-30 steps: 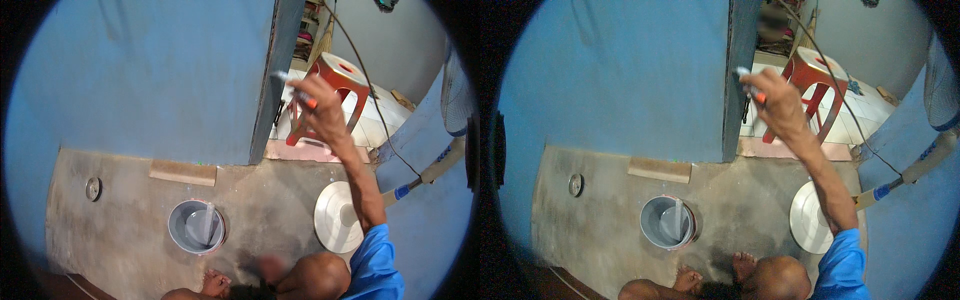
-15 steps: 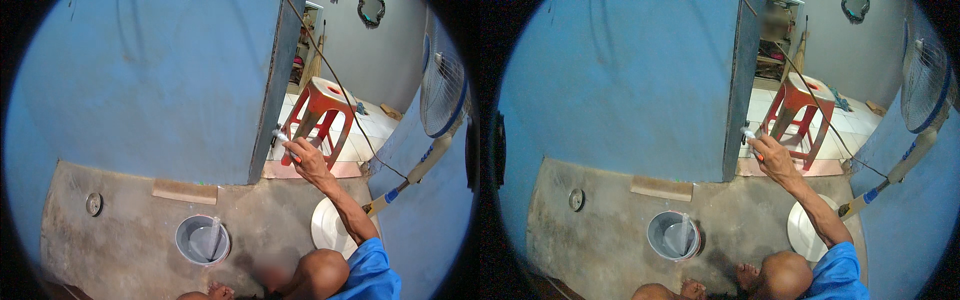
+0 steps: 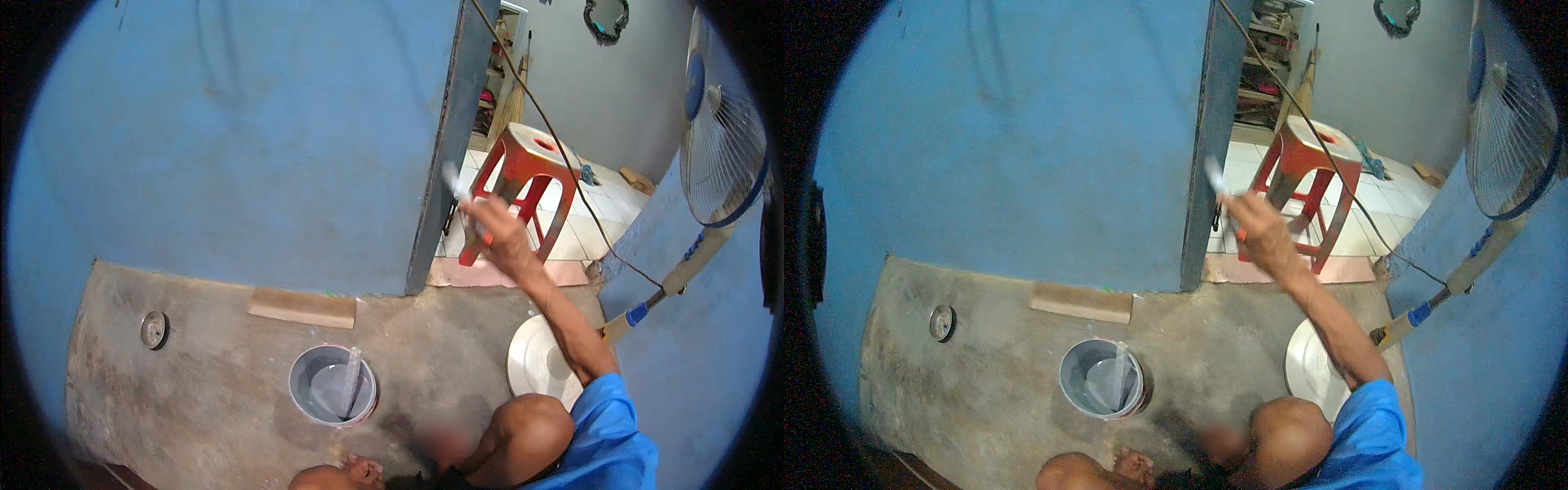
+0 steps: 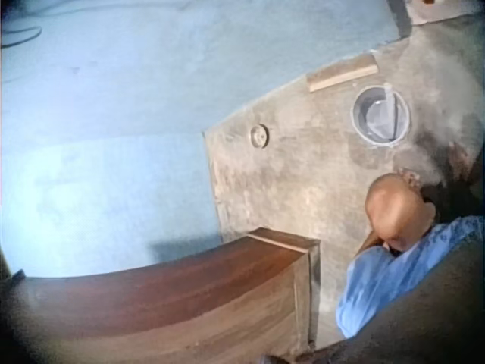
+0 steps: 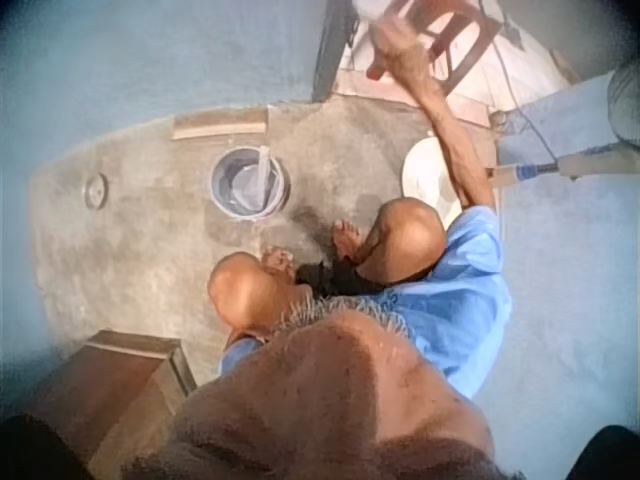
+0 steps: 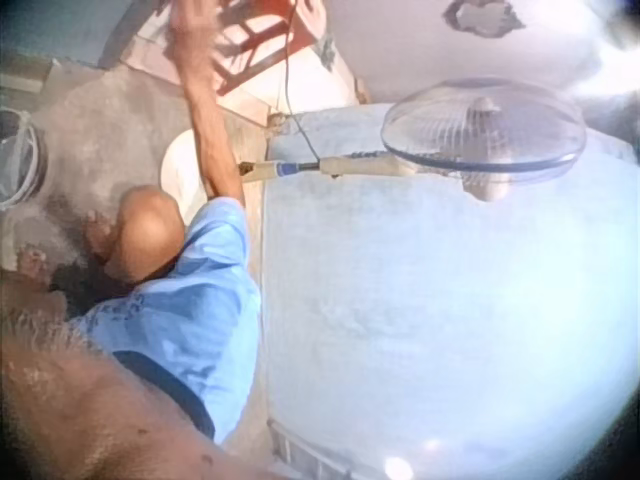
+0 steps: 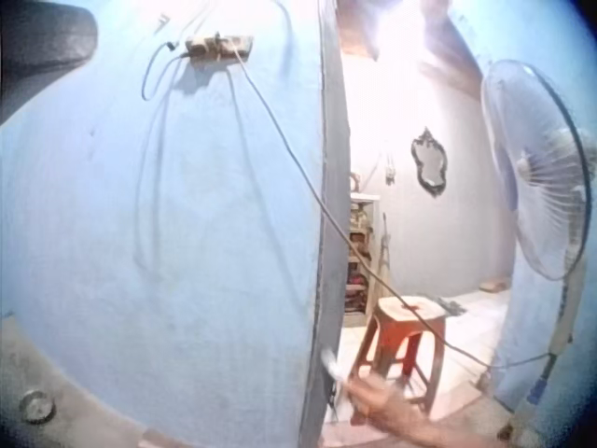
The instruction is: The person paints a door frame using a small brush and paint from a bucket, then picks up and moves a stool and a fan.
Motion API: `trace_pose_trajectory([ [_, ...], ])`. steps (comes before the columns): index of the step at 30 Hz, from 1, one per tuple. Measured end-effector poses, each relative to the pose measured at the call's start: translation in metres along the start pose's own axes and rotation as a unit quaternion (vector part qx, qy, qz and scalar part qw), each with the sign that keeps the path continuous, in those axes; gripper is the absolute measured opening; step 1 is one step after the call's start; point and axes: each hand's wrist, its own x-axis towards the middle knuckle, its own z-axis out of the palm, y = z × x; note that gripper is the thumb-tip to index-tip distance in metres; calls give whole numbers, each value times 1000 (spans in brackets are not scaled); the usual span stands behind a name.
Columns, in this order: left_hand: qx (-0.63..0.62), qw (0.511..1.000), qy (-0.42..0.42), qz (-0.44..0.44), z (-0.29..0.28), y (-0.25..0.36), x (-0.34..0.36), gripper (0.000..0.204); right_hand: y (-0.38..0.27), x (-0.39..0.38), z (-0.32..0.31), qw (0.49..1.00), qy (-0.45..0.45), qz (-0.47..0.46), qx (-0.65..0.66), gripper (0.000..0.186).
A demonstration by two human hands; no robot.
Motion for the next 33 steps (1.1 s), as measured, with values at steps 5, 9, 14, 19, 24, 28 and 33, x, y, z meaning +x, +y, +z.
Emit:
trace_pose_trajectory([
  [5,-3,999,37,-17,-2,19,22,20,-13,-23,11,972,-184,125,76,32],
  [9,-50,993,100,-25,-7,49,40,21,8,41,-20,991,-60,79,86,26],
  [14,-101,980,168,-33,-12,92,49,22,4,110,-71,985,170,-6,20,37],
  [19,-128,970,204,-24,-14,114,51,23,14,114,-62,978,187,-47,-81,52],
  [24,-151,958,242,-15,-19,123,46,24,-3,40,-27,995,65,-2,-74,60],
  [28,-170,950,261,-12,-20,123,46,25,-16,-5,-9,991,-116,58,-18,42],
  [33,-186,941,284,-8,-21,125,44,26,-4,64,-48,999,3,34,-7,31],
])
